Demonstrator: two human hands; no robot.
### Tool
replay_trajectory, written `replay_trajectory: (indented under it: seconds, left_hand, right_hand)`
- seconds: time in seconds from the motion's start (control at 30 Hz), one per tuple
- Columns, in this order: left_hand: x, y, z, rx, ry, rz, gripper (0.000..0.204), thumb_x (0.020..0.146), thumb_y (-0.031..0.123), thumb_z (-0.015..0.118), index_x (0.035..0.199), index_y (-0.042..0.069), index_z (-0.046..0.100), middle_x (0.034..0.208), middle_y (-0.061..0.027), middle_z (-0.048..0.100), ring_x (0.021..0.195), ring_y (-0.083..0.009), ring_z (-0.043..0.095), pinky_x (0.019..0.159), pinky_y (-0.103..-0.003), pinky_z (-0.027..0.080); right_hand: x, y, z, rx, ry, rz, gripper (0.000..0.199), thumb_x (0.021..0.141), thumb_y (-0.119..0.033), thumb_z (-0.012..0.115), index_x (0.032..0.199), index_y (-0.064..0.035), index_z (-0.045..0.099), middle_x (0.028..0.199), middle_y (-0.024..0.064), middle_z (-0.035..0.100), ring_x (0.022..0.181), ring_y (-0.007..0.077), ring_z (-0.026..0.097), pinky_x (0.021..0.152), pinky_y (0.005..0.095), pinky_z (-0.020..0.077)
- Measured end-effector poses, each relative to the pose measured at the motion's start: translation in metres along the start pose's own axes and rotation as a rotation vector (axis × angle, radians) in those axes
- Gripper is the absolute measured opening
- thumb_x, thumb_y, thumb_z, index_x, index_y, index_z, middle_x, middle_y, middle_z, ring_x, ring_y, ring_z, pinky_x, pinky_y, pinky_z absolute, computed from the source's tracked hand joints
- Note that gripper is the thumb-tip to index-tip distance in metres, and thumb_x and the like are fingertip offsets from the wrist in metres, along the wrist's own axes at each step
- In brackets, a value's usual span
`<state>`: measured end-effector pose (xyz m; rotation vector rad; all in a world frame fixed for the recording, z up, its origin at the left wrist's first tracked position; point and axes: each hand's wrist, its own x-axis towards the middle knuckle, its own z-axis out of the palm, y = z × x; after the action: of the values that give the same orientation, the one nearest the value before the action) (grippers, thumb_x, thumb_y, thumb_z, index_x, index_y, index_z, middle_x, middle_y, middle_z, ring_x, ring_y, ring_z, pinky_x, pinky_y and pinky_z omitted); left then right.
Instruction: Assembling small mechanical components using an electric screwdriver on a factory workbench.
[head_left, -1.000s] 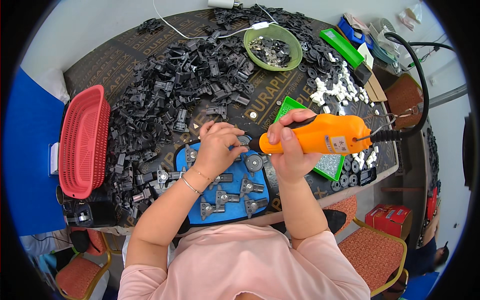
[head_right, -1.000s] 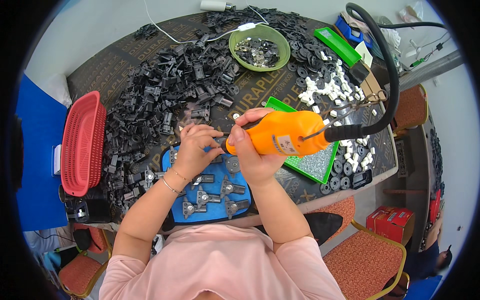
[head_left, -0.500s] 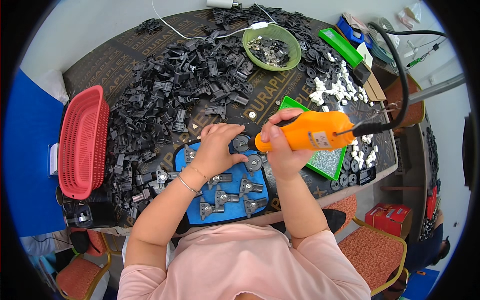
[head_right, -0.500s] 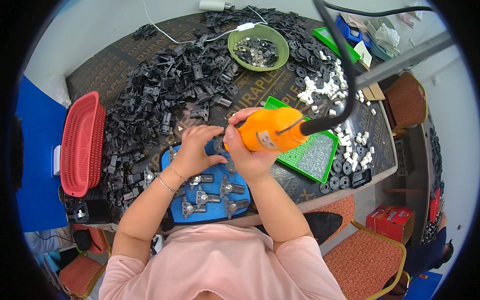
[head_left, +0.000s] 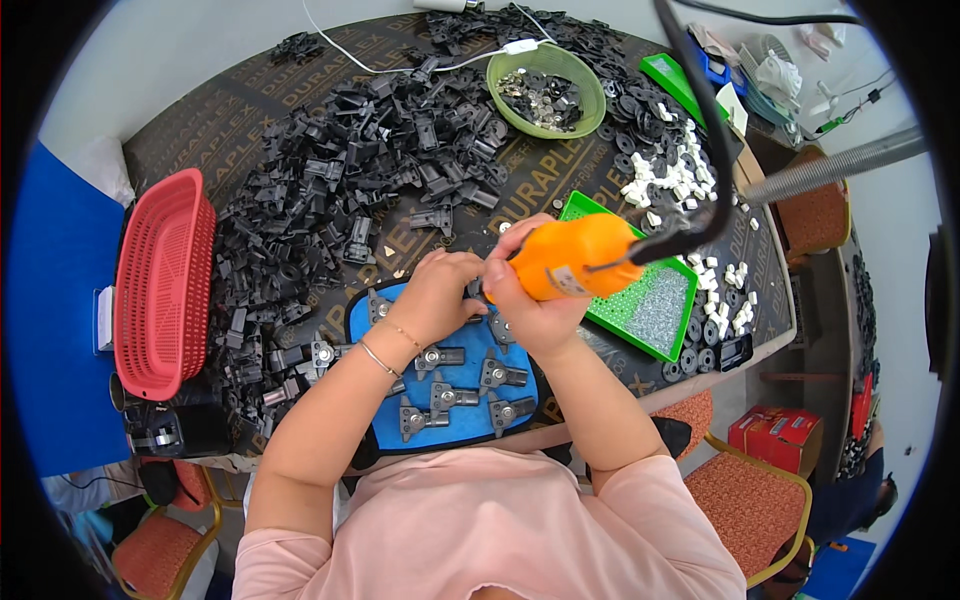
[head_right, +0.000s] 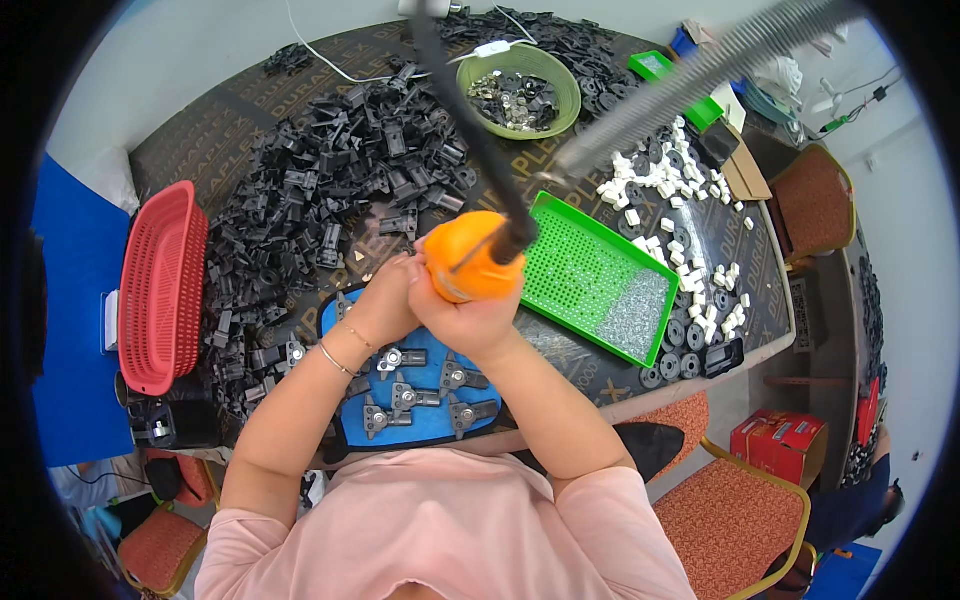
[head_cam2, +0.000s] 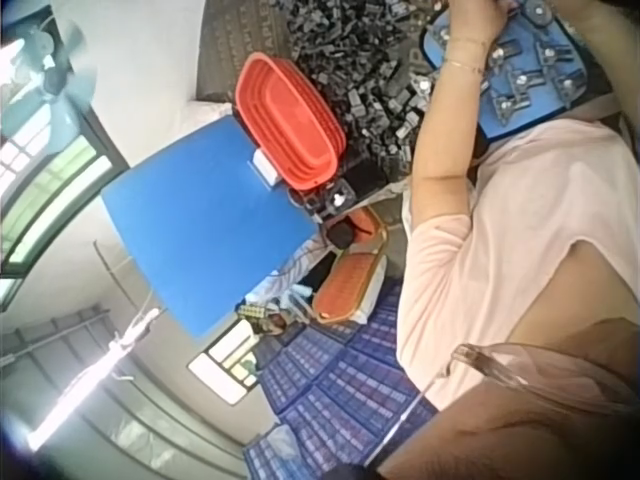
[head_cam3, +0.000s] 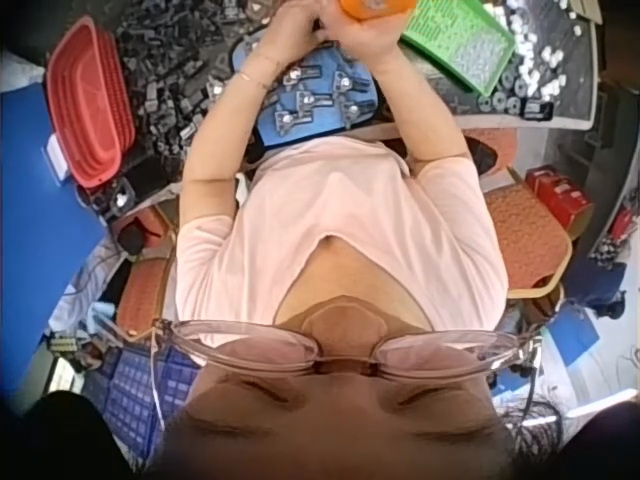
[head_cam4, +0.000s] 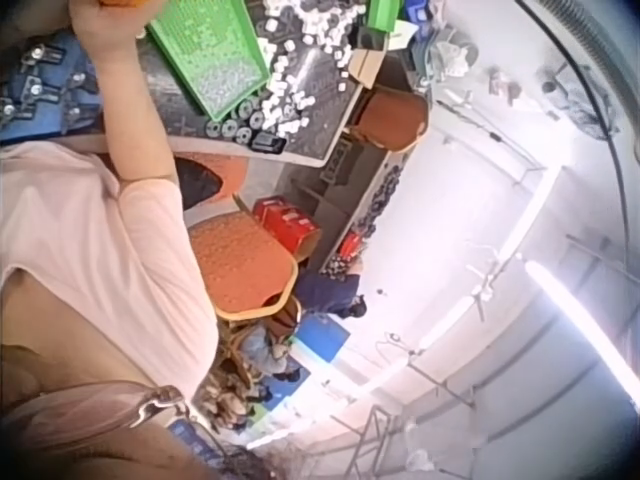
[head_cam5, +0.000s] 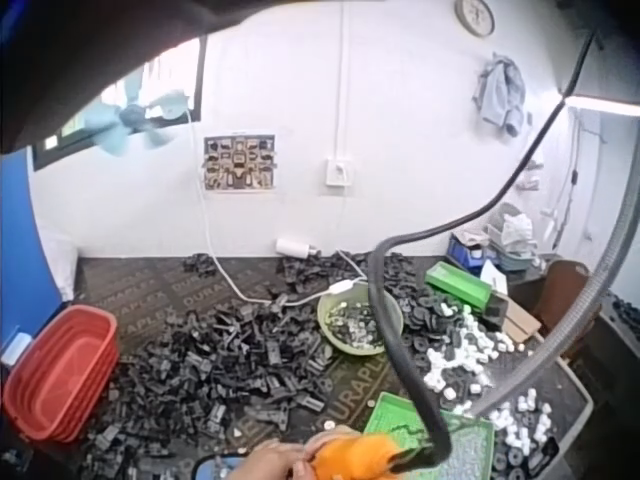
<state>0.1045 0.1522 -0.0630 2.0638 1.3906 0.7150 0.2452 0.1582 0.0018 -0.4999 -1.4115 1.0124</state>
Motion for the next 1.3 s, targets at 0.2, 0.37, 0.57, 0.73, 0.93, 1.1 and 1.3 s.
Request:
replay_trajectory:
  seconds: [0.2,0.37,0.57,0.73,0.93,1.1,1.3]
  left_hand:
    - [-0.005,0.010,0.000,0.176,0.080,0.040,0.043,0.063,0.016,0.079,0.103,0.010,0.065,0.102,-0.0045,0.064,0.104,-0.0245,0.056,0.103,-0.046,0.032]
    - [-0.005,0.007,0.002,0.270,0.093,0.020,0.043,0.063,0.019,0.079,0.103,0.012,0.065,0.105,-0.0024,0.064,0.104,-0.0238,0.055,0.105,-0.047,0.029]
    - [-0.010,0.017,-0.010,0.245,0.000,-0.064,0.053,0.065,0.023,0.078,0.115,0.014,0.064,0.114,-0.0005,0.063,0.110,-0.0212,0.053,0.107,-0.049,0.025]
    - [-0.004,0.018,-0.001,0.182,0.064,-0.062,0.055,0.065,0.025,0.079,0.116,0.012,0.062,0.118,-0.0027,0.061,0.113,-0.0233,0.051,0.106,-0.048,0.026]
    - [-0.015,0.016,-0.035,0.058,0.167,-0.053,0.058,0.064,0.030,0.080,0.115,0.010,0.062,0.120,-0.0056,0.059,0.115,-0.0266,0.050,0.104,-0.044,0.029]
    - [-0.043,0.030,-0.044,0.141,-0.019,-0.188,0.054,0.059,0.029,0.083,0.107,0.010,0.065,0.109,-0.0059,0.061,0.112,-0.0260,0.050,0.101,-0.042,0.030]
    - [-0.048,0.030,-0.035,0.273,-0.014,-0.202,0.053,0.057,0.028,0.084,0.103,0.009,0.066,0.106,-0.0056,0.062,0.109,-0.0267,0.052,0.097,-0.042,0.032]
  right_hand:
    - [0.004,0.003,-0.001,-0.031,-0.091,0.009,0.026,0.077,0.012,0.059,0.098,0.0007,0.048,0.090,0.0093,0.051,0.069,0.0129,0.057,0.057,0.0241,0.0494]
    - [0.013,0.003,-0.004,0.006,-0.200,-0.087,0.027,0.075,0.008,0.063,0.097,0.0008,0.050,0.092,0.0117,0.054,0.069,0.0149,0.058,0.061,0.0264,0.0504]
    - [0.026,-0.032,-0.027,0.243,0.008,-0.036,0.029,0.076,0.001,0.063,0.102,-0.0019,0.051,0.096,0.0130,0.054,0.068,0.0186,0.058,0.064,0.0302,0.0509]
    - [0.016,-0.046,-0.082,0.175,0.199,-0.012,0.041,0.081,-0.009,0.061,0.119,-0.0005,0.047,0.100,0.0114,0.053,0.076,0.0213,0.057,0.073,0.0357,0.0485]
    - [-0.006,-0.058,-0.110,0.122,0.300,0.023,0.051,0.082,-0.012,0.061,0.128,0.0000,0.042,0.106,0.0110,0.053,0.084,0.0234,0.057,0.078,0.0392,0.0476]
    - [-0.015,-0.060,-0.135,0.059,0.309,-0.088,0.035,0.082,-0.005,0.059,0.114,-0.0010,0.047,0.097,0.0113,0.051,0.075,0.0214,0.058,0.070,0.0348,0.0496]
    - [-0.020,-0.058,-0.133,-0.259,0.419,-0.106,0.027,0.081,0.007,0.057,0.105,-0.0020,0.049,0.092,0.0111,0.053,0.067,0.0172,0.057,0.063,0.0280,0.0492]
